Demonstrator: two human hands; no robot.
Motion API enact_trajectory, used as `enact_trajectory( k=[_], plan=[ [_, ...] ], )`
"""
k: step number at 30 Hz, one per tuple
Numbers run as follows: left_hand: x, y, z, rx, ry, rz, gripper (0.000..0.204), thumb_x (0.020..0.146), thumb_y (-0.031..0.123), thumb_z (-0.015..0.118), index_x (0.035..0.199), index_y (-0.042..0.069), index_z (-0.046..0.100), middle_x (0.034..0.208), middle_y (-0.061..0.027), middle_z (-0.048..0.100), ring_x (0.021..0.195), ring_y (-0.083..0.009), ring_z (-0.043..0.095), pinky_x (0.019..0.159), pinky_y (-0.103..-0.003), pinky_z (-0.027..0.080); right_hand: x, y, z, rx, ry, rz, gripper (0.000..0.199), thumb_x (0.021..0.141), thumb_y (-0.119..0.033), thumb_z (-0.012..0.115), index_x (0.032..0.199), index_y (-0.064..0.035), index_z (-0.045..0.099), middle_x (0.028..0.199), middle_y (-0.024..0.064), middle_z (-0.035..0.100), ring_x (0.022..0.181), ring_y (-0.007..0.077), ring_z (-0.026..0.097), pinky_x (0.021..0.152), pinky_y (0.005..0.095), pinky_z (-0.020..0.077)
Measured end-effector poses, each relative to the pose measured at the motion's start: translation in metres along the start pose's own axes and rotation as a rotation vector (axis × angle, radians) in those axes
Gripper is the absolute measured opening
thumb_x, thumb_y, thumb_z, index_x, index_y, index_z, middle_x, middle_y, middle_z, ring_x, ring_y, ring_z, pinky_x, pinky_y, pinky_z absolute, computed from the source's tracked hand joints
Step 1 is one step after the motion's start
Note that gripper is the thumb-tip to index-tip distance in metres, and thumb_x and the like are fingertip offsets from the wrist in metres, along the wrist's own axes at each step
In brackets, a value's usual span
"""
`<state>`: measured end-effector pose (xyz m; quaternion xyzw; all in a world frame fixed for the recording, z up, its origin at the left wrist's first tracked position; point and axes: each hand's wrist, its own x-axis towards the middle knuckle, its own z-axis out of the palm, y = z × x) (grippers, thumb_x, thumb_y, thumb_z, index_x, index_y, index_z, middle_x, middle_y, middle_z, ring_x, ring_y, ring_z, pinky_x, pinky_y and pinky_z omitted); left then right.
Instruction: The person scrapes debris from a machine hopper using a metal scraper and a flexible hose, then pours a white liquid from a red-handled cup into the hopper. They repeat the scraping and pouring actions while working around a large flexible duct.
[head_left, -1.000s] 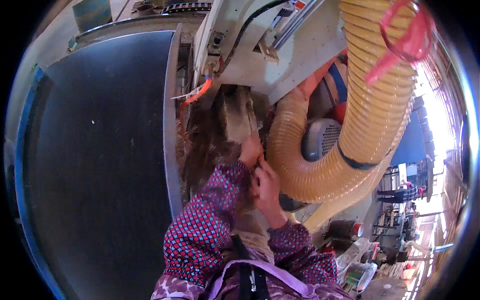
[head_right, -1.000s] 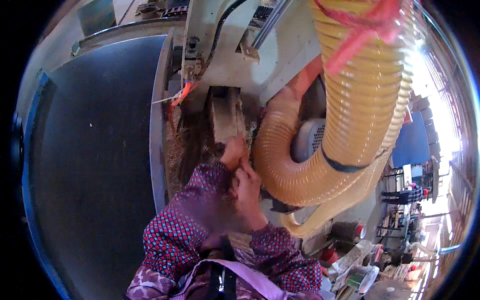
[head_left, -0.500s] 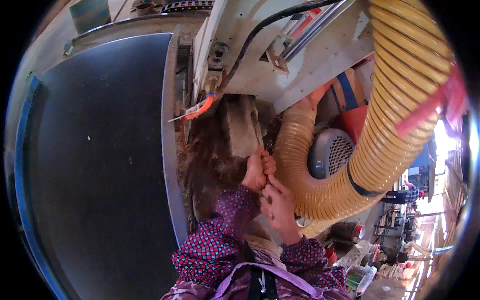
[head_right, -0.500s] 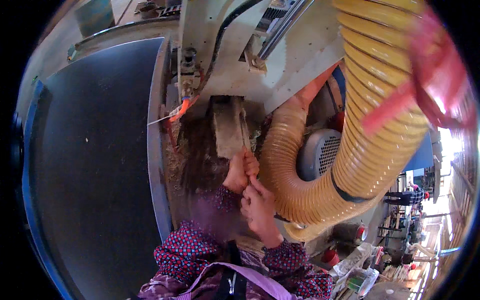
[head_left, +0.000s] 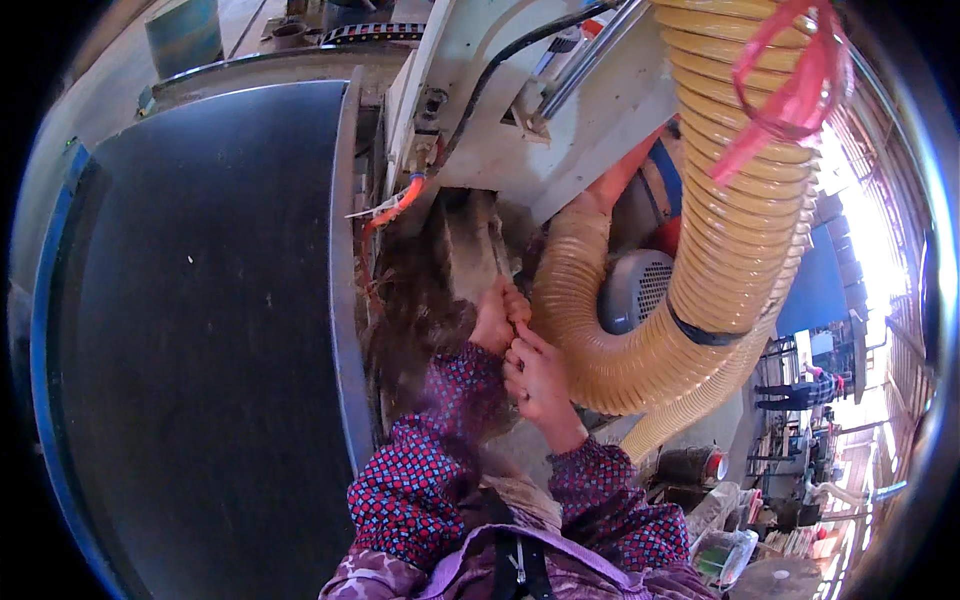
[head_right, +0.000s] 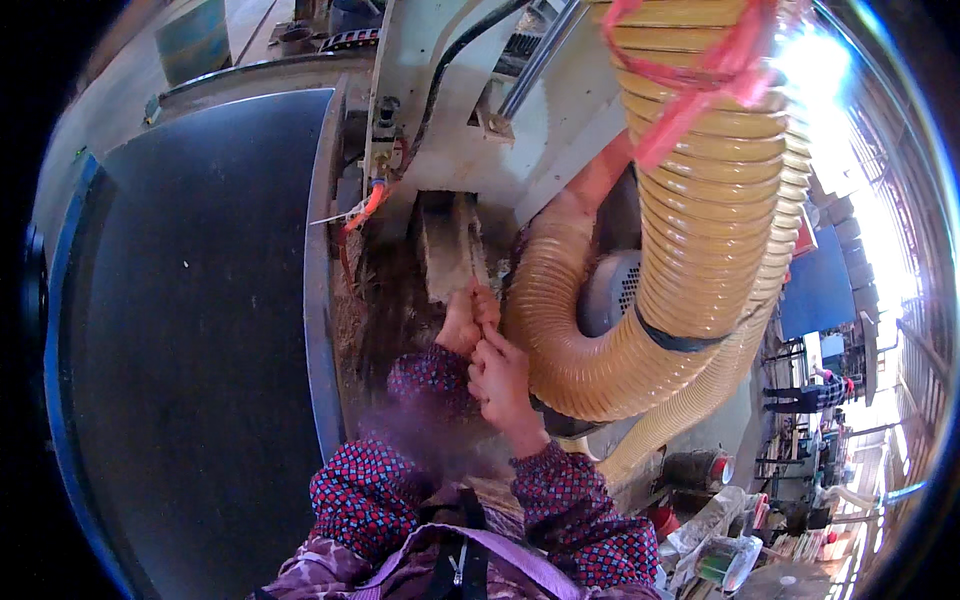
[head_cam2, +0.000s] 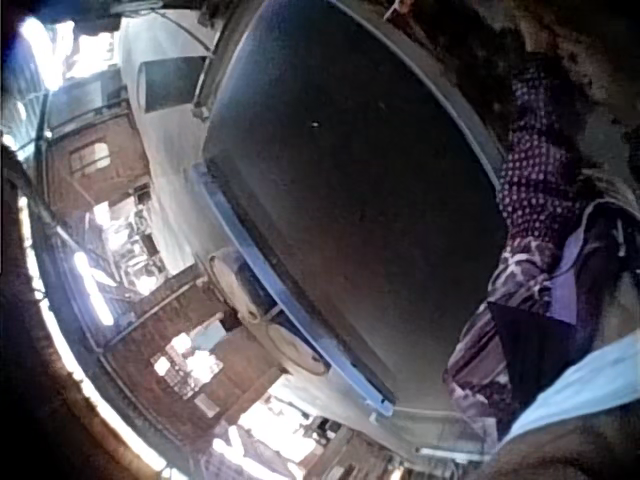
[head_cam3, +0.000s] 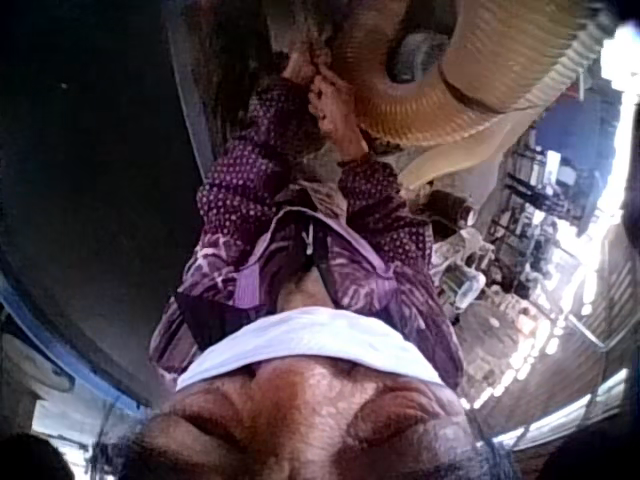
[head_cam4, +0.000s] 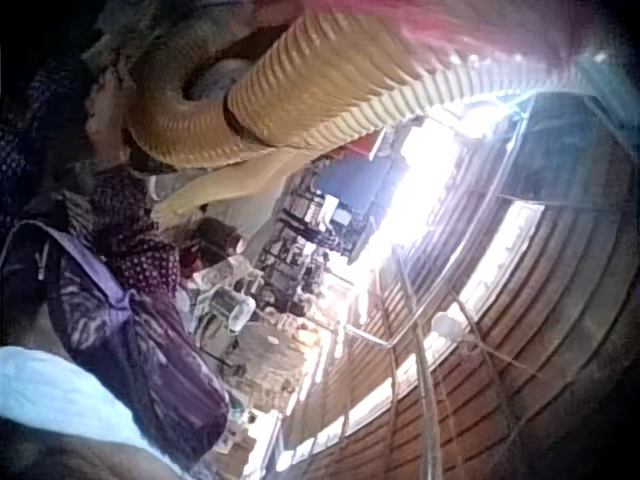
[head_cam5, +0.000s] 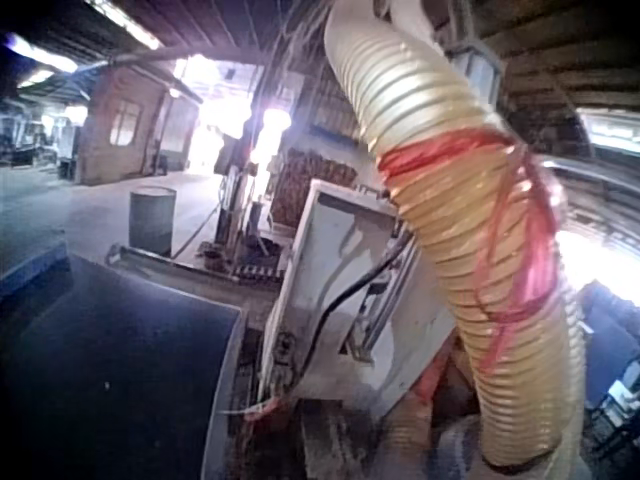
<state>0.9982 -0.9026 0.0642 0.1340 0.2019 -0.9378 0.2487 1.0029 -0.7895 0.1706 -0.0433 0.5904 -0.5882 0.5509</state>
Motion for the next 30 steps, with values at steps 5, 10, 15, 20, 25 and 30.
enact_trajectory(
  k=[5,10,15,20,25,30],
  plan=[
    [-0.010,-0.012,0.003,0.122,0.110,0.047,0.039,0.092,0.035,0.040,0.059,0.016,0.030,0.050,0.0061,0.019,0.040,-0.0073,0.018,0.034,-0.022,0.013,-0.012,-0.001,-0.001,-0.067,0.124,0.053,0.026,0.088,-0.011,0.047,0.115,-0.0110,0.047,0.064,-0.0008,0.041,0.040,0.0072,0.033,0.032,0.0202,0.0261],
    [-0.008,-0.010,0.007,0.252,0.239,0.080,0.040,0.091,0.035,0.040,0.059,0.015,0.029,0.049,0.0045,0.023,0.039,-0.0083,0.019,0.033,-0.024,0.015,-0.008,-0.001,-0.002,-0.045,0.105,0.040,0.027,0.088,-0.010,0.047,0.115,-0.0088,0.047,0.063,-0.0007,0.041,0.039,0.0071,0.033,0.032,0.0201,0.0259],
    [0.008,-0.017,0.003,0.341,0.130,0.167,0.038,0.089,0.036,0.043,0.060,0.013,0.034,0.048,0.0024,0.028,0.038,-0.0106,0.025,0.033,-0.026,0.020,0.005,-0.006,-0.020,-0.043,0.026,-0.003,0.025,0.088,-0.012,0.047,0.112,-0.0095,0.048,0.062,-0.0022,0.042,0.038,0.0059,0.032,0.031,0.0197,0.0247],
    [0.063,0.010,-0.053,0.690,0.296,0.265,0.042,0.087,0.047,0.042,0.065,0.012,0.041,0.051,0.0019,0.033,0.038,-0.0115,0.029,0.032,-0.025,0.021,0.016,0.017,-0.032,0.163,-0.133,0.019,0.017,0.089,-0.017,0.046,0.105,-0.0142,0.051,0.062,-0.0049,0.043,0.037,0.0048,0.032,0.030,0.0180,0.0256],
    [0.063,0.037,-0.079,1.232,0.282,0.245,0.040,0.084,0.041,0.045,0.081,0.001,0.053,0.062,-0.0097,0.052,0.051,-0.0239,0.048,0.044,-0.037,0.038,0.005,0.031,-0.001,0.428,0.039,0.085,0.019,0.090,-0.018,0.044,0.109,-0.0154,0.049,0.059,-0.0057,0.041,0.040,0.0061,0.036,0.033,0.0188,0.0294],
    [0.038,0.034,-0.037,1.529,0.362,0.279,0.030,0.078,0.029,0.056,0.086,0.001,0.053,0.069,-0.0121,0.055,0.065,-0.0269,0.056,0.054,-0.041,0.044,0.008,0.035,-0.004,0.638,-0.079,0.212,0.014,0.089,-0.019,0.045,0.103,-0.0154,0.049,0.063,-0.0041,0.044,0.043,0.0073,0.041,0.034,0.0188,0.0314]
  ],
)
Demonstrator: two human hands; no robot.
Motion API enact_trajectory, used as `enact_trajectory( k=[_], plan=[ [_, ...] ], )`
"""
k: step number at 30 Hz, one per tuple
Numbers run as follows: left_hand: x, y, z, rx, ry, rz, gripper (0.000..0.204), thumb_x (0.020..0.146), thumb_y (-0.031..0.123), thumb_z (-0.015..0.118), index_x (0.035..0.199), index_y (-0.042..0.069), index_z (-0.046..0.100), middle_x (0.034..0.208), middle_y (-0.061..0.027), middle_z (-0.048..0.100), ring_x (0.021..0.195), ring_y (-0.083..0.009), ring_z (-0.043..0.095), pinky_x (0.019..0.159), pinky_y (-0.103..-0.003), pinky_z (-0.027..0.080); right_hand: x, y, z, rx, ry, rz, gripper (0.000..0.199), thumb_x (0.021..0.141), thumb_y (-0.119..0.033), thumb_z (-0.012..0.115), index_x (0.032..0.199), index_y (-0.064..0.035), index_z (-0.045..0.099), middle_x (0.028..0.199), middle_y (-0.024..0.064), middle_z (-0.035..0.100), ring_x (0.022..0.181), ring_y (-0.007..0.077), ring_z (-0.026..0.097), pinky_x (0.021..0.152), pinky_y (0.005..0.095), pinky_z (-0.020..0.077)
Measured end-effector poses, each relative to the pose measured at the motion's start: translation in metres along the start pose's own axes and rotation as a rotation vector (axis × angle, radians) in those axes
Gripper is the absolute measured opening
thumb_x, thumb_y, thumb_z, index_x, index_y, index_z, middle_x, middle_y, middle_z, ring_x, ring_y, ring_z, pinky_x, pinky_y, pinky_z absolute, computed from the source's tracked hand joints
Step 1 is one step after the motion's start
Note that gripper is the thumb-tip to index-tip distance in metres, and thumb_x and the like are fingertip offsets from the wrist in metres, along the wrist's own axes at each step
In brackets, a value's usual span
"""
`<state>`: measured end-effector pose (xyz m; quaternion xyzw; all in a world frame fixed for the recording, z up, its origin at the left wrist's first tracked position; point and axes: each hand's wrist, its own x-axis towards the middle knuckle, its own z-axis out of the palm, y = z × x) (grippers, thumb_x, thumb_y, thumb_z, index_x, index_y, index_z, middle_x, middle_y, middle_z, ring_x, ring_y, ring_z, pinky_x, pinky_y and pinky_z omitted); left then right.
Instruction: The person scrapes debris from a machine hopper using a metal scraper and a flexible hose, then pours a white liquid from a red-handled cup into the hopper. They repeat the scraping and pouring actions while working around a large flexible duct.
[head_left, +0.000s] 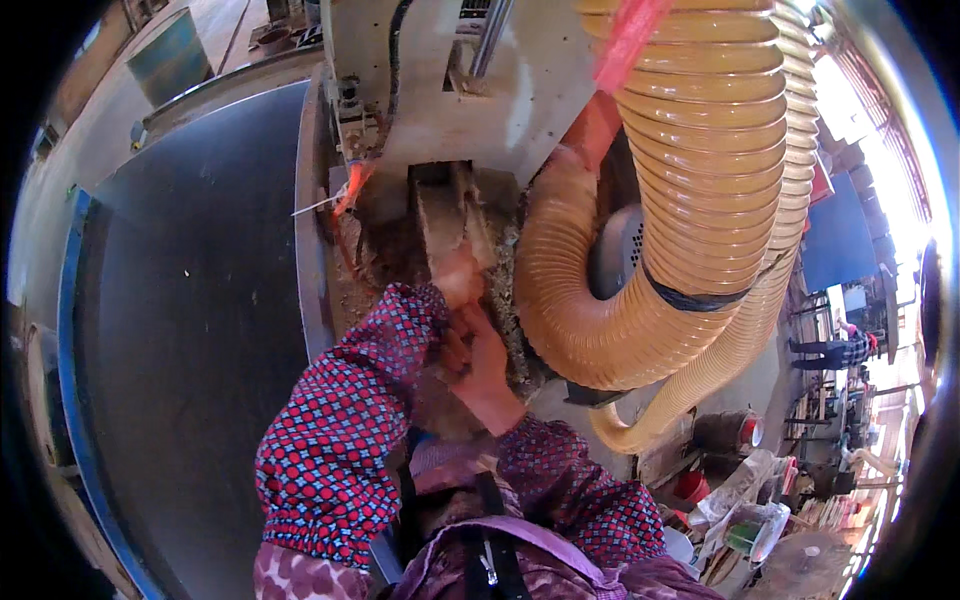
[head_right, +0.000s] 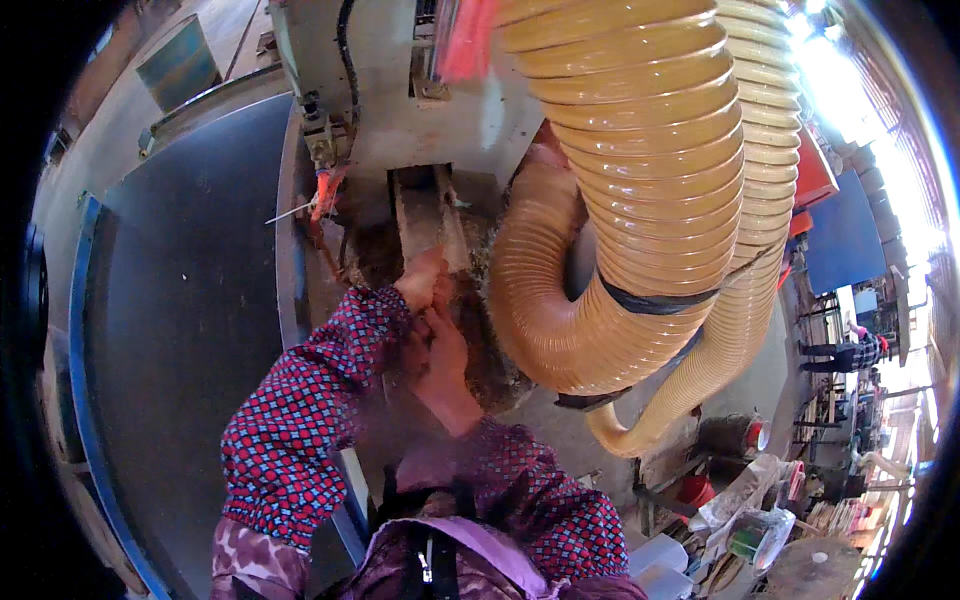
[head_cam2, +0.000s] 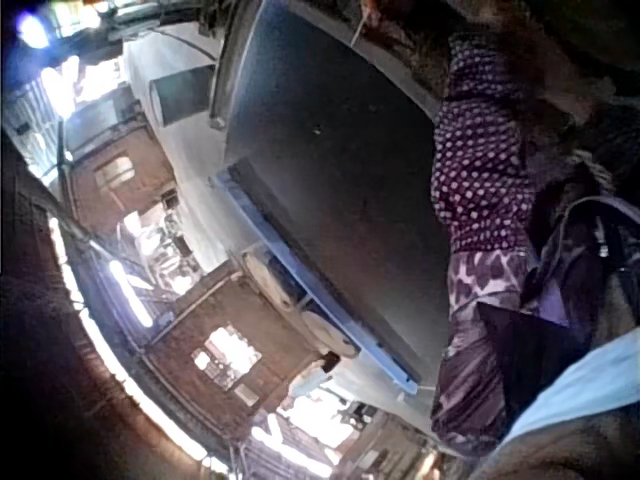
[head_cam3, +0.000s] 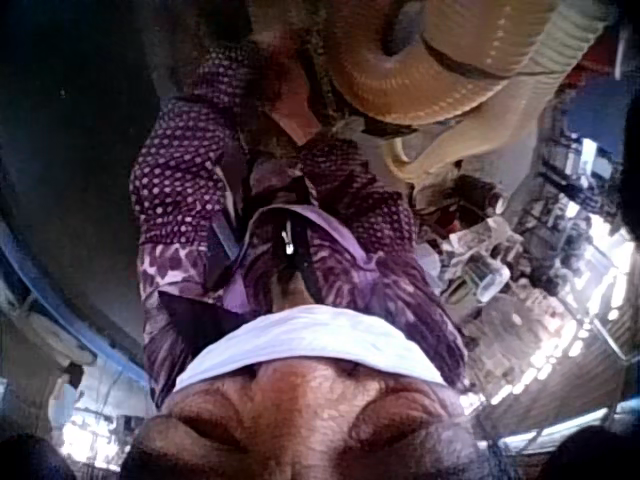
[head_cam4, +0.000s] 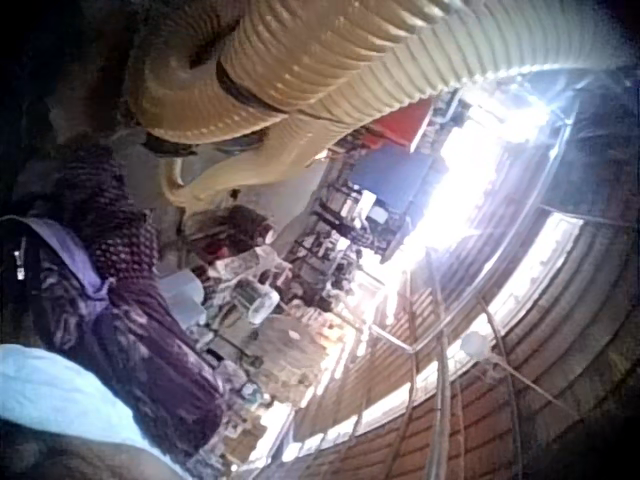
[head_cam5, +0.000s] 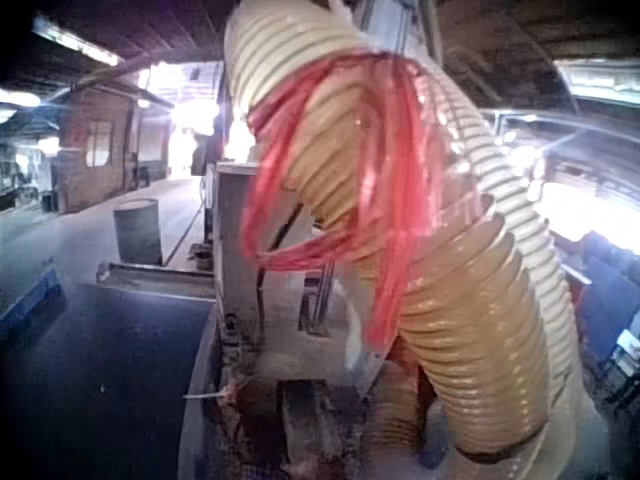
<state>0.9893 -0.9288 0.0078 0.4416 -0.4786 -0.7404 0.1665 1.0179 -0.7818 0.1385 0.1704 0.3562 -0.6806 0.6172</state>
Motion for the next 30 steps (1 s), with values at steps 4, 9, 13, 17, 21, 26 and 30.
enact_trajectory(
  k=[4,9,13,17,21,26,30],
  plan=[
    [0.048,-0.069,-0.107,0.236,-0.090,0.564,0.025,0.070,0.022,0.061,0.082,0.002,0.054,0.071,-0.0119,0.057,0.067,-0.0250,0.057,0.052,-0.041,0.043,-0.006,0.017,0.038,-0.429,-0.104,-0.070,0.022,0.085,-0.017,0.049,0.106,-0.0117,0.049,0.065,-0.0014,0.045,0.046,0.0117,0.040,0.042,0.0230,0.0359],
    [-0.024,0.048,0.042,0.243,-0.215,0.702,0.032,0.081,0.035,0.051,0.083,0.004,0.056,0.072,-0.0121,0.058,0.070,-0.0244,0.057,0.059,-0.039,0.044,-0.021,-0.116,-0.021,-2.018,-0.368,-1.004,0.048,0.078,-0.008,0.049,0.125,-0.0067,0.038,0.082,0.0095,0.058,0.061,0.0228,0.053,0.055,0.0318,0.0456],
    [-0.039,0.049,0.027,-0.660,-0.417,0.313,0.047,0.087,0.050,0.042,0.094,0.006,0.056,0.084,-0.0097,0.059,0.082,-0.0226,0.056,0.070,-0.037,0.044,-0.010,-0.099,0.050,-2.708,0.123,-0.736,0.044,0.079,-0.006,0.047,0.123,-0.0033,0.041,0.081,0.0125,0.057,0.058,0.0283,0.052,0.053,0.0357,0.0446],
    [-0.111,0.093,0.038,-1.289,-0.372,-0.156,0.059,0.087,0.059,0.031,0.103,0.007,0.053,0.094,-0.0060,0.058,0.085,-0.0213,0.054,0.075,-0.036,0.044,-0.023,-0.084,0.092,-3.008,0.015,-1.067,0.035,0.079,-0.008,0.050,0.112,0.0007,0.045,0.076,0.0146,0.059,0.060,0.0341,0.056,0.051,0.0401,0.0436],
    [-0.118,0.068,0.070,-1.259,-0.214,-0.105,0.044,0.089,0.052,0.035,0.094,0.010,0.050,0.081,-0.0009,0.054,0.069,-0.0146,0.052,0.064,-0.031,0.044,-0.033,-0.122,0.101,-2.971,-0.240,-1.346,0.020,0.076,-0.013,0.052,0.090,-0.0001,0.056,0.077,0.0208,0.061,0.073,0.0367,0.062,0.061,0.0464,0.0474],
    [-0.130,0.051,0.096,-1.067,0.143,0.071,0.021,0.089,0.032,0.043,0.090,0.011,0.047,0.075,0.0024,0.051,0.058,-0.0069,0.045,0.051,-0.022,0.036,-0.014,-0.141,0.120,-2.997,0.299,-0.698,0.020,0.083,-0.019,0.048,0.089,-0.0034,0.058,0.081,0.0239,0.058,0.081,0.0413,0.056,0.070,0.0514,0.0433],
    [-0.127,0.037,0.103,-0.997,0.303,0.234,0.021,0.089,0.030,0.046,0.092,0.010,0.047,0.075,0.0021,0.050,0.058,-0.0047,0.043,0.050,-0.020,0.035,0.003,-0.156,0.116,-2.980,0.376,-0.675,0.022,0.086,-0.027,0.045,0.093,-0.0108,0.059,0.089,0.0193,0.060,0.085,0.0382,0.057,0.071,0.0491,0.0450]
  ],
)
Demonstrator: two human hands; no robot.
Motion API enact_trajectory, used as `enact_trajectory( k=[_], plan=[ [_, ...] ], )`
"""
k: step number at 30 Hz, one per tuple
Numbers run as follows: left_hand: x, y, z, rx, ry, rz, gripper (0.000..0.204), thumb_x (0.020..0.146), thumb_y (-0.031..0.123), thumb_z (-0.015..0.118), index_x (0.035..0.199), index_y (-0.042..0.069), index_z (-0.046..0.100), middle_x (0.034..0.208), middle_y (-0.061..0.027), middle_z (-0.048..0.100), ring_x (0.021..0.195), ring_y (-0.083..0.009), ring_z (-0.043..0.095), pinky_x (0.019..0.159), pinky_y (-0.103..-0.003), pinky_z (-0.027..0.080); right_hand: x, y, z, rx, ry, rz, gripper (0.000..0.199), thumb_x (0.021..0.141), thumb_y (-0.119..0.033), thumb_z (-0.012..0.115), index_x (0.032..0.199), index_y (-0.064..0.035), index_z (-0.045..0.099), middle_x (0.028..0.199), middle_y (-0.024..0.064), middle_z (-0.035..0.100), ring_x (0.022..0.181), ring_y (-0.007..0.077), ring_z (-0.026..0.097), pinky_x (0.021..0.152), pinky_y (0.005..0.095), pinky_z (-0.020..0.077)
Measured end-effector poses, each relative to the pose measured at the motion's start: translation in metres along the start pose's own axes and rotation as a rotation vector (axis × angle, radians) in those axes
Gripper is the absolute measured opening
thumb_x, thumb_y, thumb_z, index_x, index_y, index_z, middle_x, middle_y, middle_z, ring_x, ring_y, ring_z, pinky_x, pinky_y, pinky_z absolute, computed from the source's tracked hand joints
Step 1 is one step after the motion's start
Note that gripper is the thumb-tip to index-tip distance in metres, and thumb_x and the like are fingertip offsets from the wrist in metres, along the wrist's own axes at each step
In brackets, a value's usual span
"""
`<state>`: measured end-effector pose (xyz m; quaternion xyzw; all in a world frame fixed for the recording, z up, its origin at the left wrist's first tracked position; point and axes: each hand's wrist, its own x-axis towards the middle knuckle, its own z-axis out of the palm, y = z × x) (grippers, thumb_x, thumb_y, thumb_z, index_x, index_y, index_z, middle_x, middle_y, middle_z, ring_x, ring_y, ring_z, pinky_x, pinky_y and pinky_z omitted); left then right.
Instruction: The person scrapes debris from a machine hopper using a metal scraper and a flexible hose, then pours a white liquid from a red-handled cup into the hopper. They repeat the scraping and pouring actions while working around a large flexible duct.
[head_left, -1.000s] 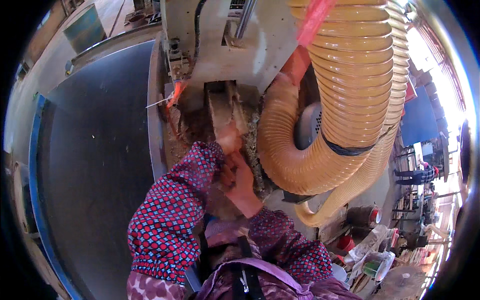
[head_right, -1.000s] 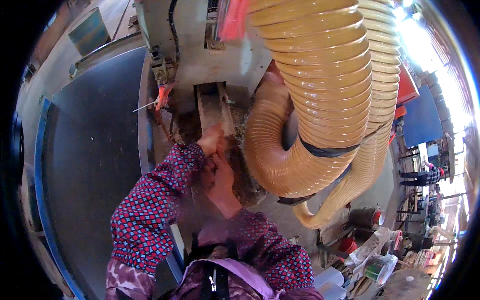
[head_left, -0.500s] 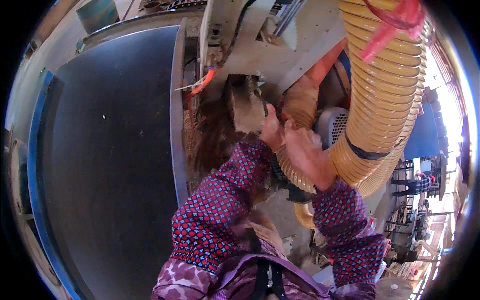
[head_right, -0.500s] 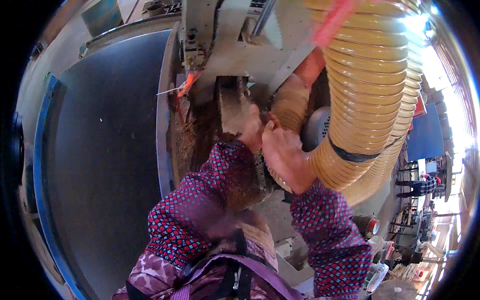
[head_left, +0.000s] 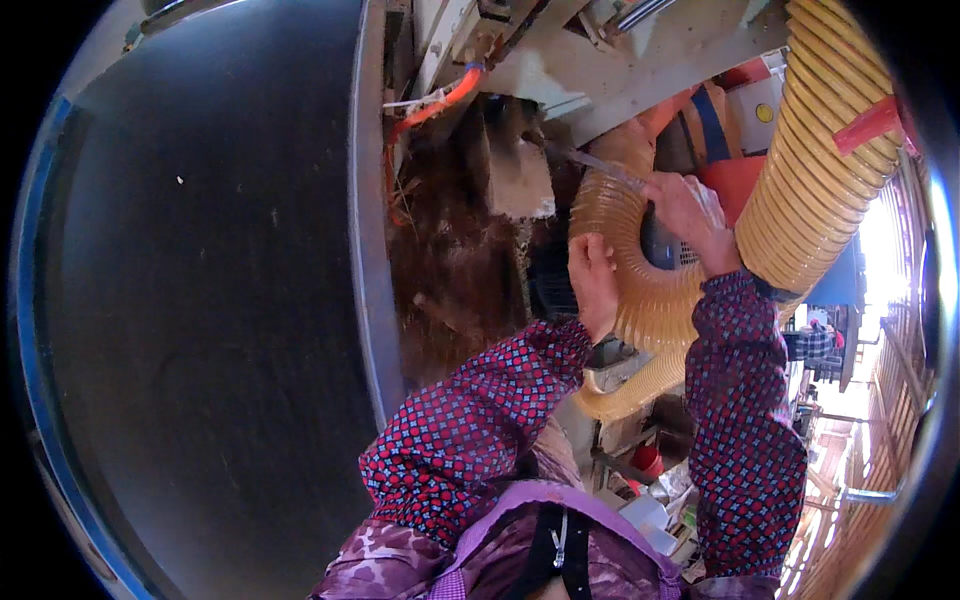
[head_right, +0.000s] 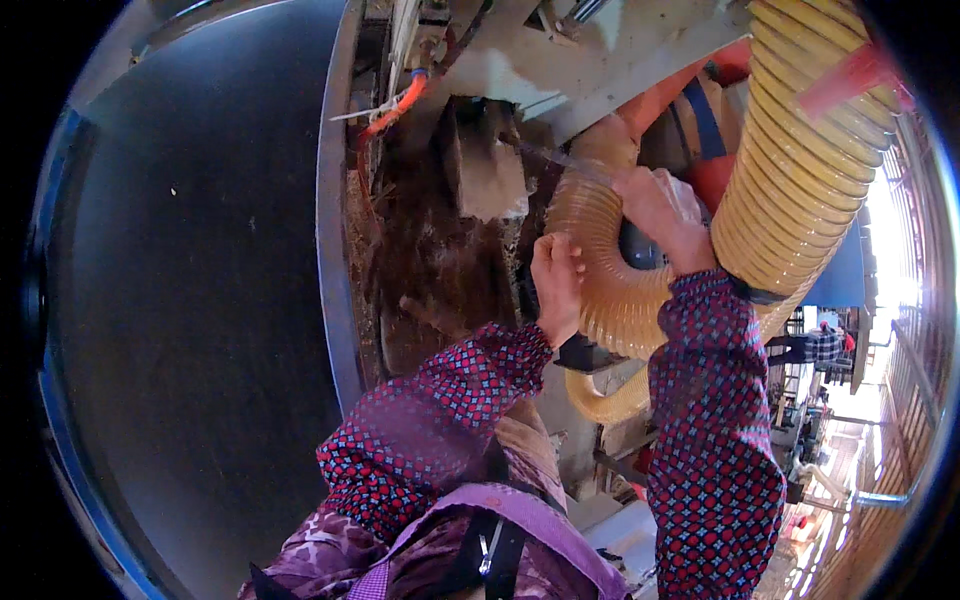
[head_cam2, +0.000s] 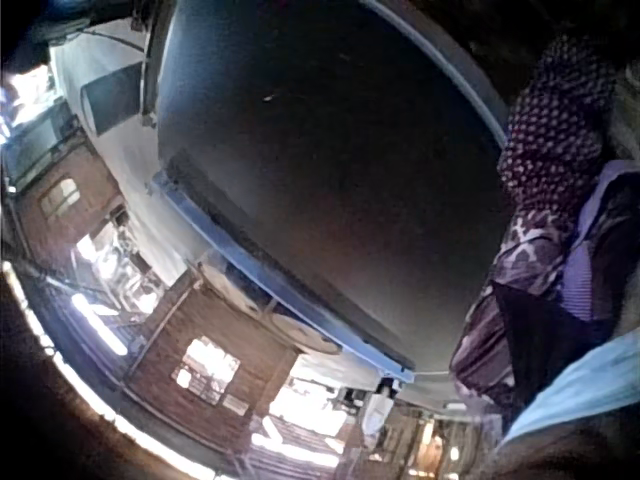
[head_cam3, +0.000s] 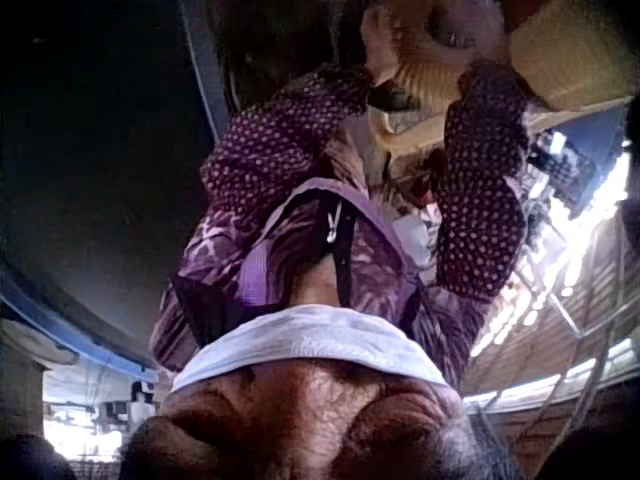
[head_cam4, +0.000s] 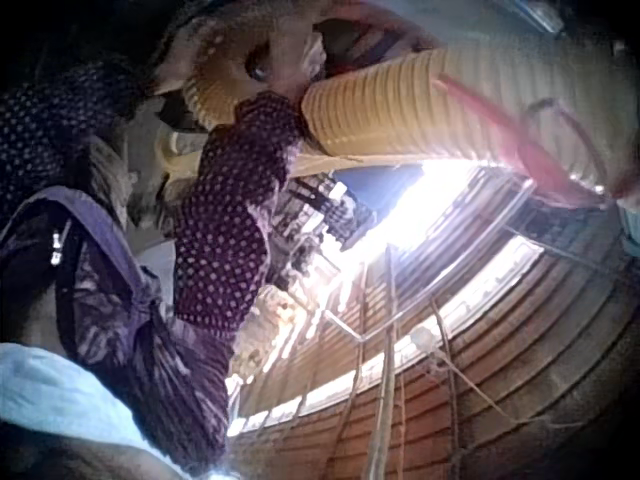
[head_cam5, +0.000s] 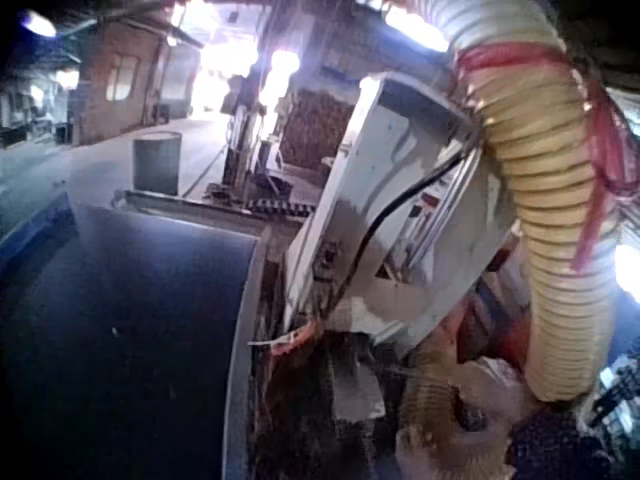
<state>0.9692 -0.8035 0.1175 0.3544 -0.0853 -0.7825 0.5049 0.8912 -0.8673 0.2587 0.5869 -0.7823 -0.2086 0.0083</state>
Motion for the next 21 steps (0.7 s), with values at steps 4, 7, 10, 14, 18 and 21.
enact_trajectory(
  k=[4,7,10,14,18,21],
  plan=[
    [-0.010,-0.001,-0.004,-0.006,-0.055,0.031,0.024,0.091,0.031,0.045,0.093,0.007,0.047,0.075,0.0016,0.049,0.060,-0.0051,0.042,0.051,-0.020,0.036,0.025,0.022,0.046,-0.039,0.157,-0.080,0.024,0.087,-0.030,0.045,0.091,-0.0108,0.059,0.089,0.0197,0.059,0.084,0.0365,0.058,0.069,0.0474,0.0450],
    [-0.005,-0.010,-0.001,0.094,-0.067,-0.075,0.026,0.091,0.033,0.045,0.095,0.007,0.046,0.076,0.0008,0.048,0.062,-0.0053,0.042,0.052,-0.020,0.036,0.031,0.002,0.068,-0.015,0.313,-0.127,0.020,0.085,-0.024,0.045,0.092,-0.0103,0.058,0.087,0.0166,0.060,0.082,0.0336,0.058,0.067,0.0449,0.0447],
    [0.019,0.022,-0.004,0.037,0.011,-0.113,0.034,0.091,0.039,0.043,0.098,0.005,0.046,0.078,-0.0015,0.048,0.062,-0.0091,0.044,0.055,-0.024,0.040,0.009,-0.031,0.040,-0.028,0.373,-0.233,0.016,0.081,-0.009,0.045,0.091,-0.0075,0.058,0.084,0.0125,0.060,0.076,0.0291,0.056,0.061,0.0401,0.0435],
    [0.049,0.050,0.012,-0.063,-0.059,-0.284,0.045,0.088,0.049,0.042,0.088,0.004,0.048,0.078,-0.0047,0.049,0.064,-0.0163,0.049,0.062,-0.033,0.045,-0.040,-0.038,0.005,-0.085,0.367,-0.237,0.017,0.081,-0.010,0.048,0.095,-0.0050,0.056,0.075,0.0148,0.059,0.070,0.0315,0.059,0.056,0.0389,0.0460],
    [0.064,0.052,0.053,-0.383,-0.207,-0.593,0.040,0.090,0.042,0.042,0.077,0.004,0.045,0.067,-0.0061,0.046,0.059,-0.0194,0.049,0.059,-0.036,0.047,-0.049,-0.053,-0.010,-0.289,0.100,-0.077,0.023,0.082,-0.010,0.048,0.102,-0.0011,0.052,0.072,0.0181,0.060,0.064,0.0327,0.061,0.052,0.0399,0.0479],
    [0.070,0.053,0.060,-0.480,-0.133,-0.695,0.031,0.091,0.027,0.039,0.068,0.006,0.040,0.060,-0.0062,0.044,0.052,-0.0197,0.046,0.050,-0.035,0.045,-0.054,-0.069,-0.014,-0.397,0.133,-0.125,0.028,0.079,-0.008,0.050,0.105,0.0008,0.050,0.071,0.0160,0.060,0.062,0.0296,0.062,0.050,0.0374,0.0483]
  ],
)
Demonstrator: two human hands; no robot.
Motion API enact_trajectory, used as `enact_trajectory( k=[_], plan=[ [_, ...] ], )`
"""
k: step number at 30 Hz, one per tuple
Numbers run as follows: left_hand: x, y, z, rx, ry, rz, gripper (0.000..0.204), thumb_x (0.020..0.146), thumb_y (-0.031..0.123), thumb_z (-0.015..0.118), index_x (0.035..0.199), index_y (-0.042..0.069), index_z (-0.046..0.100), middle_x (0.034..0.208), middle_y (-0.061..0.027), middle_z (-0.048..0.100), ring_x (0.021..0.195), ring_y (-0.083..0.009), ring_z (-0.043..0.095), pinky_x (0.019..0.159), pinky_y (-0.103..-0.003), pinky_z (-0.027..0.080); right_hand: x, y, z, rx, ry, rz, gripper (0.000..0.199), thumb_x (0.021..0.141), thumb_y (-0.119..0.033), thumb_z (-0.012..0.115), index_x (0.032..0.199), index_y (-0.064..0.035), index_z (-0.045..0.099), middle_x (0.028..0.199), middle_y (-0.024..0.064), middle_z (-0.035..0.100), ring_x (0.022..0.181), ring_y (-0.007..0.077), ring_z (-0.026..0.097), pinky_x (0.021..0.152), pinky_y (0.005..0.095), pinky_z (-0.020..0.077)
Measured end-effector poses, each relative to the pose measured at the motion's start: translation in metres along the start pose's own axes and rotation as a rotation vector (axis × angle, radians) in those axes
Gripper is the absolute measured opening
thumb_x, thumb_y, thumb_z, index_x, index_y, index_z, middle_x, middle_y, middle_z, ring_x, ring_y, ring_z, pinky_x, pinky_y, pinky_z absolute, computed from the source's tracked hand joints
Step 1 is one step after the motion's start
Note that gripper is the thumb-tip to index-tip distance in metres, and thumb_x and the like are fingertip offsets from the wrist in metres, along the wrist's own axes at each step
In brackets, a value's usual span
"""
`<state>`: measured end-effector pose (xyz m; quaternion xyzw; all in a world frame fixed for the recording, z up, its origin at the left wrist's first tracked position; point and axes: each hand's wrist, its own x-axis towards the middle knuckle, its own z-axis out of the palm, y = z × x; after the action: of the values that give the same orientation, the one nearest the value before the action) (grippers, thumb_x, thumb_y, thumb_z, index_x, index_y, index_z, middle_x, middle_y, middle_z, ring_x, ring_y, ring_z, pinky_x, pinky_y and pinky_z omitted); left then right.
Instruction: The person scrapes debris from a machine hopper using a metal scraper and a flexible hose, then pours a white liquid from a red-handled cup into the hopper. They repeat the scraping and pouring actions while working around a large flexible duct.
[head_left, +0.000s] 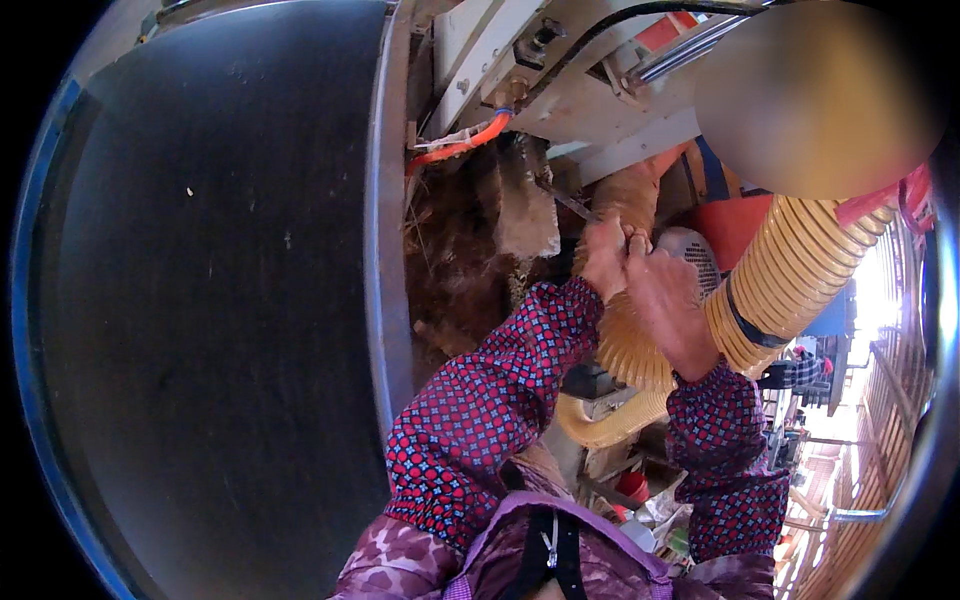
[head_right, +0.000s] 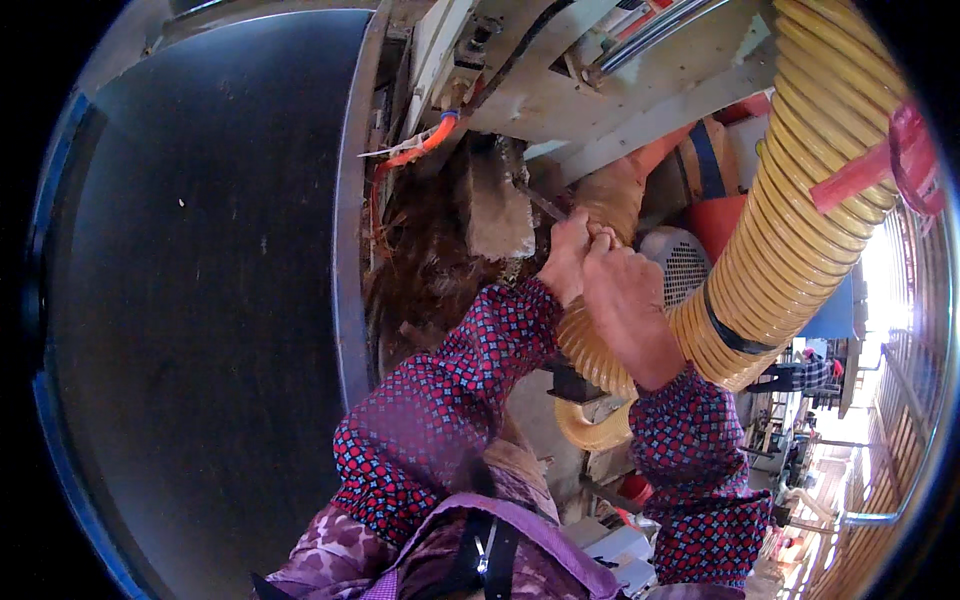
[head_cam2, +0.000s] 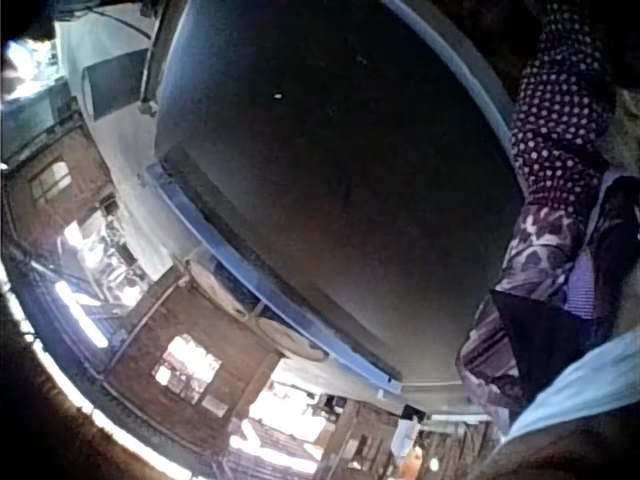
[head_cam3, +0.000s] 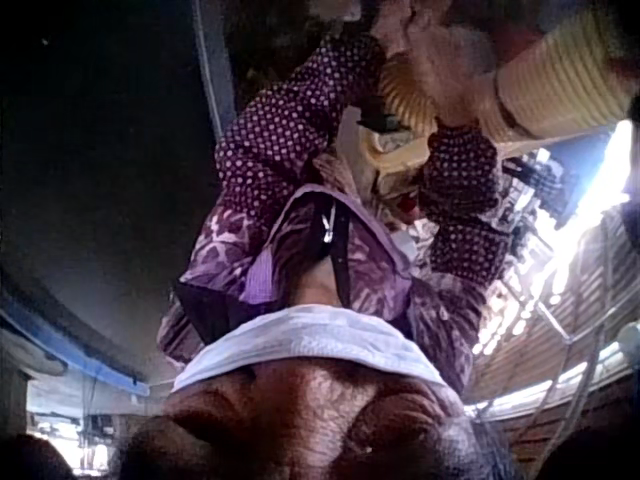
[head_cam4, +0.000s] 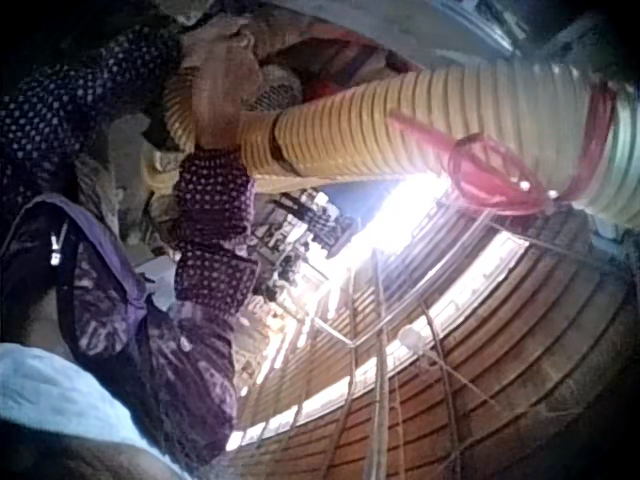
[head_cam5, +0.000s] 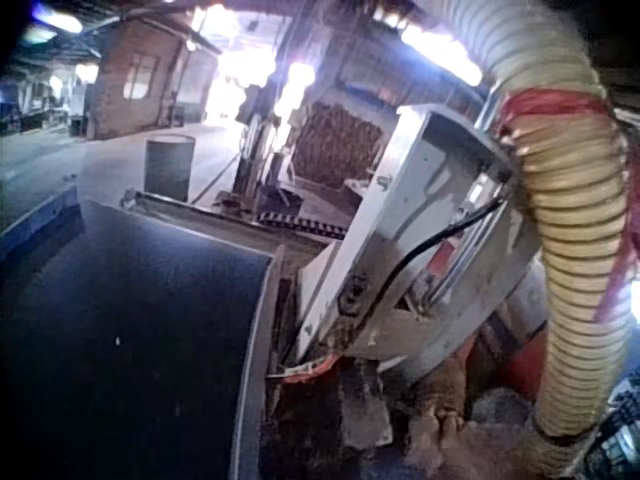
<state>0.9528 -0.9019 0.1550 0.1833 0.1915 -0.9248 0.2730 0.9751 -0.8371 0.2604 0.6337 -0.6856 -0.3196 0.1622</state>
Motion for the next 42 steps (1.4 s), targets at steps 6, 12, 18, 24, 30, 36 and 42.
enact_trajectory(
  k=[6,12,18,24,30,36,42],
  plan=[
    [-0.018,0.006,0.003,0.201,-0.022,0.036,0.024,0.087,0.012,0.033,0.063,0.007,0.038,0.054,-0.0064,0.043,0.044,-0.0188,0.043,0.042,-0.032,0.040,-0.016,-0.006,-0.020,-0.023,0.001,-0.070,0.038,0.074,-0.007,0.055,0.111,0.0015,0.047,0.071,0.0131,0.059,0.061,0.0265,0.062,0.050,0.0339,0.0473],
    [-0.008,0.022,-0.002,-0.078,-0.173,-0.046,0.019,0.085,0.006,0.031,0.068,0.008,0.036,0.051,-0.0028,0.036,0.041,-0.0142,0.035,0.042,-0.029,0.037,-0.024,0.000,-0.039,0.047,0.039,-0.146,0.041,0.070,-0.007,0.058,0.109,0.0020,0.049,0.075,0.0140,0.058,0.065,0.0312,0.060,0.054,0.0382,0.0453],
    [-0.021,0.044,0.011,-0.226,-0.243,-0.001,0.018,0.084,0.002,0.033,0.067,0.009,0.034,0.054,-0.0005,0.035,0.045,-0.0105,0.034,0.044,-0.025,0.036,0.016,0.002,-0.063,0.107,0.084,-0.317,0.027,0.070,-0.007,0.055,0.097,-0.0024,0.055,0.071,0.0128,0.056,0.071,0.0313,0.056,0.058,0.0404,0.0411],
    [0.007,0.035,0.010,-0.371,-0.304,0.098,0.019,0.083,0.002,0.035,0.066,0.009,0.035,0.055,0.0004,0.034,0.047,-0.0109,0.036,0.044,-0.023,0.035,0.035,0.016,-0.057,0.112,0.070,-0.298,0.021,0.072,-0.007,0.053,0.093,-0.0025,0.057,0.069,0.0147,0.058,0.068,0.0317,0.059,0.056,0.0431,0.0445],
    [-0.008,0.015,0.021,-0.191,-0.236,0.078,0.023,0.088,0.008,0.033,0.065,0.010,0.036,0.053,0.0006,0.031,0.046,-0.0122,0.034,0.042,-0.026,0.031,0.010,0.046,-0.017,0.196,0.201,-0.273,0.030,0.071,-0.004,0.053,0.101,-0.0028,0.055,0.067,0.0144,0.057,0.064,0.0332,0.058,0.054,0.0429,0.0448],
    [0.016,0.001,-0.031,-0.012,-0.168,0.085,0.025,0.094,0.025,0.039,0.075,0.009,0.038,0.055,0.0016,0.027,0.045,-0.0117,0.028,0.039,-0.026,0.027,-0.024,0.009,0.038,0.152,0.102,-0.205,0.046,0.070,-0.008,0.055,0.114,-0.0002,0.047,0.076,0.0162,0.055,0.061,0.0302,0.057,0.052,0.0402,0.0431],
    [0.011,0.006,-0.013,-0.127,-0.241,0.071,0.021,0.091,0.014,0.036,0.071,0.011,0.035,0.056,0.0010,0.030,0.046,-0.0110,0.028,0.040,-0.024,0.026,-0.026,0.031,0.012,-0.014,0.366,-0.371,0.048,0.072,-0.012,0.050,0.118,0.0010,0.044,0.079,0.0082,0.046,0.072,0.0232,0.049,0.064,0.0343,0.0362]
  ],
)
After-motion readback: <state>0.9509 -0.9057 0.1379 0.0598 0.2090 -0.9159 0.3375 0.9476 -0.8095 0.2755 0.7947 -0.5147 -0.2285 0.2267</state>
